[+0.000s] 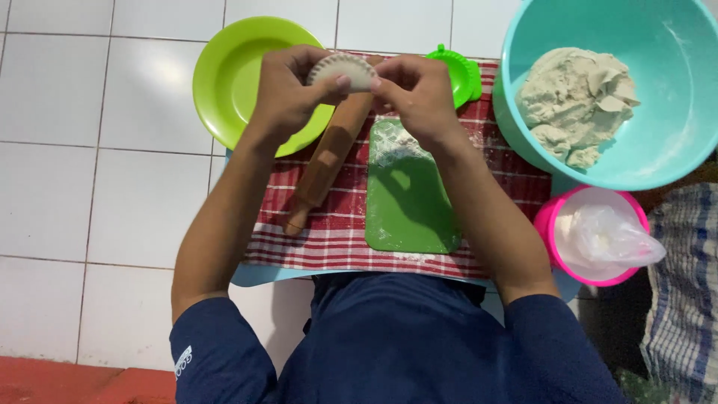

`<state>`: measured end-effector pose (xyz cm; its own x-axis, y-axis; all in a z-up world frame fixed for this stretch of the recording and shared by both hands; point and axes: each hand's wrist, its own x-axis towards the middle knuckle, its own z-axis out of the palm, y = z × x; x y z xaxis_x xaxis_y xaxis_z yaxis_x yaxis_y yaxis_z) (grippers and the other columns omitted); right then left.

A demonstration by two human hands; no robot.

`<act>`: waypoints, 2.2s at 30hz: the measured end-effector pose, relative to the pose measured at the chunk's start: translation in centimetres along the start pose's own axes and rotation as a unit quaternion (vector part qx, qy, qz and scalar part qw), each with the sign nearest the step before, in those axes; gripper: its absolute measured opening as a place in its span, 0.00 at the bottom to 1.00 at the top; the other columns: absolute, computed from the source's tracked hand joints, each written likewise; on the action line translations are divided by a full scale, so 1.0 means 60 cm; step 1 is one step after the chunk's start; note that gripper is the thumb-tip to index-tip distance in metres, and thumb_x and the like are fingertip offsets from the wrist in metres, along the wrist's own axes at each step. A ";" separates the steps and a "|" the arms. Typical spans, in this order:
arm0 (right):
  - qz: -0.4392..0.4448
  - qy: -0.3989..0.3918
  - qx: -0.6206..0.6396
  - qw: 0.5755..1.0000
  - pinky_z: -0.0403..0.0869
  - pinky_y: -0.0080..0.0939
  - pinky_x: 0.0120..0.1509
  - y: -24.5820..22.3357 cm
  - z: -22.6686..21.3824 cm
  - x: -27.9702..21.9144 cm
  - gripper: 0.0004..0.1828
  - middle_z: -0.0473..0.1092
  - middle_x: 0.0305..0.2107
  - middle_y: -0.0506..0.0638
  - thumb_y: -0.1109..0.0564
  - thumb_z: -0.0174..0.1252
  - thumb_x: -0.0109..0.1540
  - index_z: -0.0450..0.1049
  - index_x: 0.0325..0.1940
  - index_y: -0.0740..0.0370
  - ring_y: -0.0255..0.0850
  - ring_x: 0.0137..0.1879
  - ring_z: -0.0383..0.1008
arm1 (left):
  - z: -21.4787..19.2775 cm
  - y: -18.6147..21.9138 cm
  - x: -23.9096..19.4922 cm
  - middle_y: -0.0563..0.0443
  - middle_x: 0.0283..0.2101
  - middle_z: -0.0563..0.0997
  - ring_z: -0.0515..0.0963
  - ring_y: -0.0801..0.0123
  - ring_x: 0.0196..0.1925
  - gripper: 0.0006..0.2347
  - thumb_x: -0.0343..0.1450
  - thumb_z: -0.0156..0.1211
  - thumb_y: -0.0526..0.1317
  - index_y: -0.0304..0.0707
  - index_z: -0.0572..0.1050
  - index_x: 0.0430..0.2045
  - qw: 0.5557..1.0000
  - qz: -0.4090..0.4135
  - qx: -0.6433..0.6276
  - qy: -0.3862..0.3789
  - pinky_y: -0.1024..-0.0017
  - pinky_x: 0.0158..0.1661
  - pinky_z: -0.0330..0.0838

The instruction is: Using a plastic mold to shape dough into specific forms, likely for dumplings or pastries.

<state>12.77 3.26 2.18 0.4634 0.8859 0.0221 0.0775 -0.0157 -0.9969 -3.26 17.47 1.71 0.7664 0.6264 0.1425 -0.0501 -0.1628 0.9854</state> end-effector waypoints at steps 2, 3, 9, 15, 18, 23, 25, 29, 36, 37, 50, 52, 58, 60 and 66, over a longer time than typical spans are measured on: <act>-0.002 -0.019 -0.009 1.000 0.83 0.31 0.34 0.012 0.016 0.027 0.04 0.78 0.29 0.53 0.63 0.66 0.63 0.79 0.42 0.66 0.36 0.30 0.78 | -0.033 -0.015 0.004 0.38 0.36 0.84 0.87 0.63 0.33 0.11 0.67 0.75 0.32 0.26 0.79 0.38 1.000 -0.004 0.011 0.008 0.78 0.32 0.87; -0.005 -0.036 -0.020 0.999 0.77 0.26 0.31 0.017 0.023 0.042 0.04 0.77 0.25 0.50 0.62 0.66 0.64 0.81 0.42 0.65 0.30 0.26 0.74 | -0.049 -0.023 0.007 0.39 0.36 0.84 0.87 0.66 0.32 0.12 0.67 0.76 0.32 0.28 0.78 0.38 1.000 -0.006 0.022 0.014 0.80 0.29 0.85; -0.115 -0.042 -0.268 0.956 0.77 0.35 0.40 0.046 0.059 0.133 0.04 0.81 0.29 0.43 0.55 0.67 0.63 0.84 0.37 0.55 0.31 0.34 0.77 | -0.163 -0.083 0.031 0.57 0.34 0.85 0.80 0.80 0.34 0.10 0.64 0.77 0.36 0.39 0.83 0.35 0.971 -0.002 0.222 0.085 0.80 0.33 0.75; -0.241 -0.061 -0.387 0.888 0.69 0.52 0.47 0.140 0.098 0.222 0.10 0.80 0.36 0.50 0.51 0.68 0.61 0.84 0.43 0.57 0.48 0.41 0.76 | -0.234 -0.117 0.035 0.52 0.35 0.85 0.81 0.73 0.36 0.11 0.66 0.80 0.38 0.36 0.84 0.37 0.948 -0.020 0.311 0.068 0.76 0.33 0.76; -0.236 -0.066 -0.416 0.876 0.70 0.53 0.54 0.131 0.113 0.217 0.18 0.74 0.46 0.57 0.54 0.73 0.59 0.81 0.51 0.60 0.54 0.53 0.67 | -0.247 -0.121 0.036 0.47 0.38 0.86 0.84 0.68 0.37 0.13 0.67 0.81 0.38 0.33 0.83 0.39 0.939 -0.007 0.335 0.081 0.76 0.33 0.79; -0.075 -0.108 -0.507 0.852 0.70 0.60 0.52 0.108 0.131 0.206 0.30 0.72 0.52 0.56 0.45 0.73 0.58 0.75 0.62 0.54 0.57 0.56 0.70 | -0.274 -0.148 0.042 0.47 0.39 0.86 0.84 0.67 0.38 0.13 0.66 0.81 0.39 0.35 0.83 0.39 0.940 -0.032 0.330 0.086 0.74 0.36 0.80; -0.040 -0.124 -0.518 0.845 0.71 0.61 0.48 0.108 0.133 0.204 0.32 0.71 0.52 0.56 0.45 0.74 0.58 0.73 0.63 0.53 0.59 0.53 0.72 | -0.279 -0.153 0.045 0.46 0.40 0.86 0.84 0.66 0.39 0.14 0.66 0.81 0.39 0.35 0.84 0.40 0.937 -0.040 0.339 0.079 0.72 0.36 0.80; -0.054 -0.120 -0.520 0.844 0.71 0.64 0.48 0.127 0.134 0.208 0.35 0.72 0.52 0.59 0.49 0.74 0.57 0.70 0.65 0.54 0.60 0.55 0.72 | -0.281 -0.160 0.054 0.46 0.42 0.85 0.84 0.63 0.40 0.14 0.67 0.80 0.39 0.36 0.83 0.42 0.931 -0.034 0.355 0.073 0.71 0.36 0.79; -0.048 -0.123 -0.533 0.836 0.72 0.62 0.47 0.125 0.139 0.201 0.35 0.71 0.51 0.60 0.48 0.73 0.58 0.69 0.66 0.56 0.60 0.52 0.72 | -0.292 -0.193 0.087 0.46 0.48 0.84 0.84 0.57 0.49 0.15 0.67 0.78 0.40 0.38 0.80 0.44 0.933 -0.070 0.330 0.123 0.68 0.47 0.80; -0.048 -0.122 -0.533 0.836 0.72 0.62 0.47 0.117 0.141 0.198 0.35 0.71 0.51 0.60 0.48 0.73 0.58 0.69 0.66 0.56 0.60 0.52 0.72 | -0.294 -0.195 0.089 0.46 0.48 0.84 0.84 0.57 0.49 0.15 0.67 0.78 0.40 0.38 0.80 0.44 0.934 -0.070 0.329 0.123 0.68 0.47 0.80; -0.019 -0.141 -0.530 0.836 0.72 0.65 0.49 0.108 0.138 0.199 0.36 0.70 0.54 0.60 0.49 0.70 0.59 0.67 0.69 0.54 0.60 0.56 0.71 | -0.298 -0.198 0.084 0.50 0.47 0.83 0.82 0.63 0.44 0.14 0.66 0.80 0.43 0.45 0.83 0.42 0.912 -0.069 0.375 0.152 0.70 0.38 0.76; -0.024 -0.144 -0.535 0.832 0.72 0.65 0.49 0.096 0.141 0.196 0.35 0.71 0.54 0.60 0.48 0.69 0.60 0.67 0.70 0.54 0.60 0.56 0.71 | -0.298 -0.196 0.082 0.52 0.46 0.82 0.83 0.64 0.44 0.15 0.66 0.81 0.43 0.45 0.81 0.42 0.913 -0.080 0.364 0.165 0.71 0.37 0.76; 0.054 -0.143 -0.527 0.836 0.69 0.76 0.43 0.065 0.149 0.183 0.31 0.69 0.59 0.54 0.45 0.65 0.62 0.67 0.69 0.45 0.58 0.62 0.68 | -0.307 -0.205 0.084 0.54 0.43 0.83 0.83 0.64 0.42 0.11 0.68 0.77 0.44 0.48 0.81 0.39 0.921 -0.068 0.345 0.167 0.71 0.36 0.76; 0.028 -0.143 -0.528 0.837 0.71 0.74 0.43 0.071 0.148 0.185 0.31 0.71 0.57 0.55 0.45 0.66 0.62 0.68 0.69 0.47 0.57 0.60 0.69 | -0.309 -0.206 0.084 0.50 0.42 0.85 0.81 0.65 0.43 0.07 0.70 0.75 0.39 0.43 0.85 0.39 0.930 -0.029 0.334 0.148 0.71 0.37 0.76; 0.035 -0.143 -0.525 0.838 0.70 0.75 0.44 0.065 0.147 0.181 0.31 0.70 0.58 0.53 0.44 0.66 0.62 0.68 0.69 0.45 0.57 0.61 0.69 | -0.301 -0.176 0.077 0.48 0.43 0.85 0.80 0.63 0.44 0.06 0.74 0.69 0.38 0.40 0.84 0.42 0.938 -0.048 0.324 0.111 0.71 0.42 0.76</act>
<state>10.34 16.93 -2.13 0.2803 0.9383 -0.2025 0.8625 -0.3388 -0.3760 -10.74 35.87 -6.34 0.5921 0.7930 0.1434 0.4662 -0.4822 0.7417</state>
